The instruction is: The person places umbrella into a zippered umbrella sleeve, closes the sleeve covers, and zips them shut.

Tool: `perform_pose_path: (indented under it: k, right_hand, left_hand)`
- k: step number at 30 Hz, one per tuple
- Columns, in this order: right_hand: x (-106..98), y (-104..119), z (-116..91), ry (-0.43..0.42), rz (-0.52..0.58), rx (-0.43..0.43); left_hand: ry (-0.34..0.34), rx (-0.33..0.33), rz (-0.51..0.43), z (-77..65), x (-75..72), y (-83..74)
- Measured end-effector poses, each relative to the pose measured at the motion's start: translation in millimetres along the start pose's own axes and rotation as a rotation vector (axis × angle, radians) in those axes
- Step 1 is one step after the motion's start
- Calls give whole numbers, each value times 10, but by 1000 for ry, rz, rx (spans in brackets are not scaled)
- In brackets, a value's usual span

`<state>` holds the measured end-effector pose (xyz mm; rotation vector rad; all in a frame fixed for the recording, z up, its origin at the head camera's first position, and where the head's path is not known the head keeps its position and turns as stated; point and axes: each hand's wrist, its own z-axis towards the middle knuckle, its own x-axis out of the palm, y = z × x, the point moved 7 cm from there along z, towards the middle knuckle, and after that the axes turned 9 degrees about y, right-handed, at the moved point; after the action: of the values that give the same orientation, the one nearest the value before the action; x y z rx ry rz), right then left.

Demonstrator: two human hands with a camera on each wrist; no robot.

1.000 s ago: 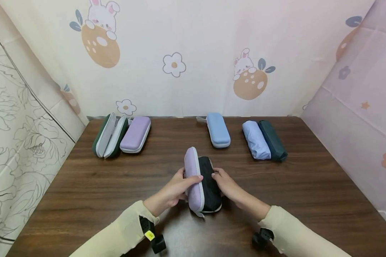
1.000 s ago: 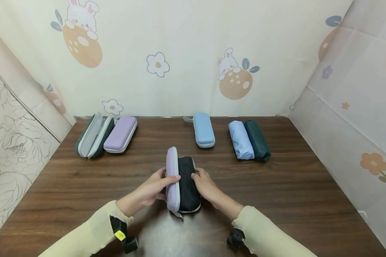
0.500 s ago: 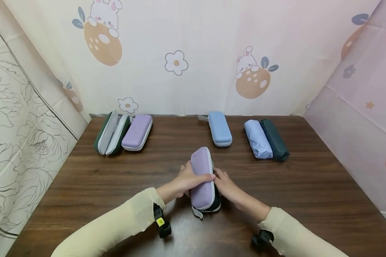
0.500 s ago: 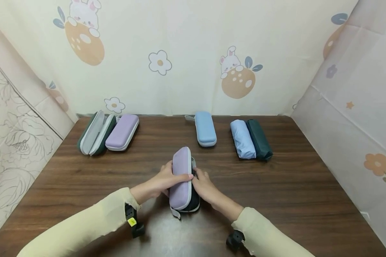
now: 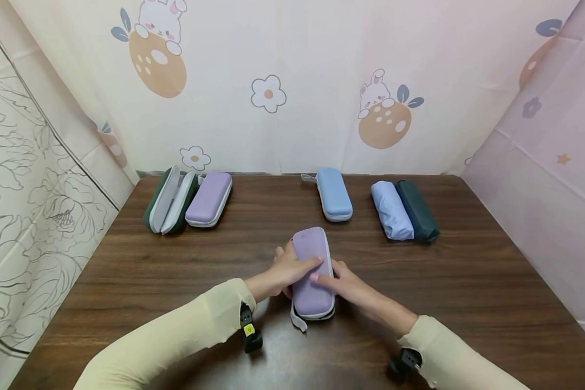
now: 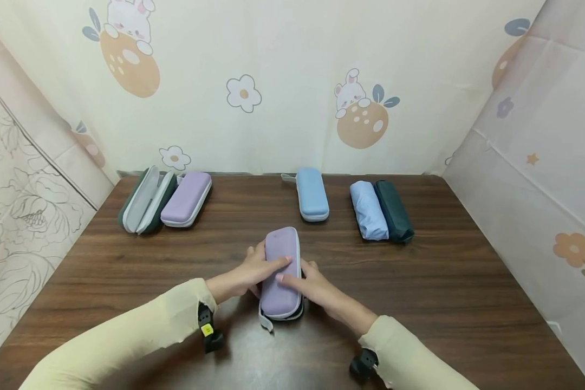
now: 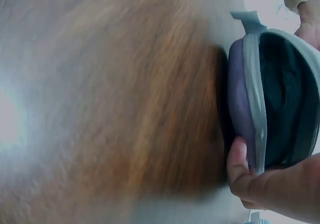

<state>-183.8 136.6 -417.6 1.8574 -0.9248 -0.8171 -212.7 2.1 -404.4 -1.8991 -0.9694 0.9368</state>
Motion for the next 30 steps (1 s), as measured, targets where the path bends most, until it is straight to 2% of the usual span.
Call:
perform_pose_path:
  k: [4,10,13,21,27,30]
  right_hand:
    - [-18,-8,-5,39,-51,1]
    - [-14,16,16,93,22,-44]
    - [-18,10,24,89,51,-51]
    - [-69,-66,43,65,45,-4]
    - [-78,-68,67,92,-2,-39]
    - [-78,-80,79,83,-24,-23]
  left_hand:
    - [52,21,-57,10,0,19]
    - [140,38,-125,37,-20,107]
    - [162,49,-137,44,-28,142]
    - [154,78,-155,18,-12,231]
    - [168,92,-164,8,-3,239]
    - [152,107,-180,11,-9,249]
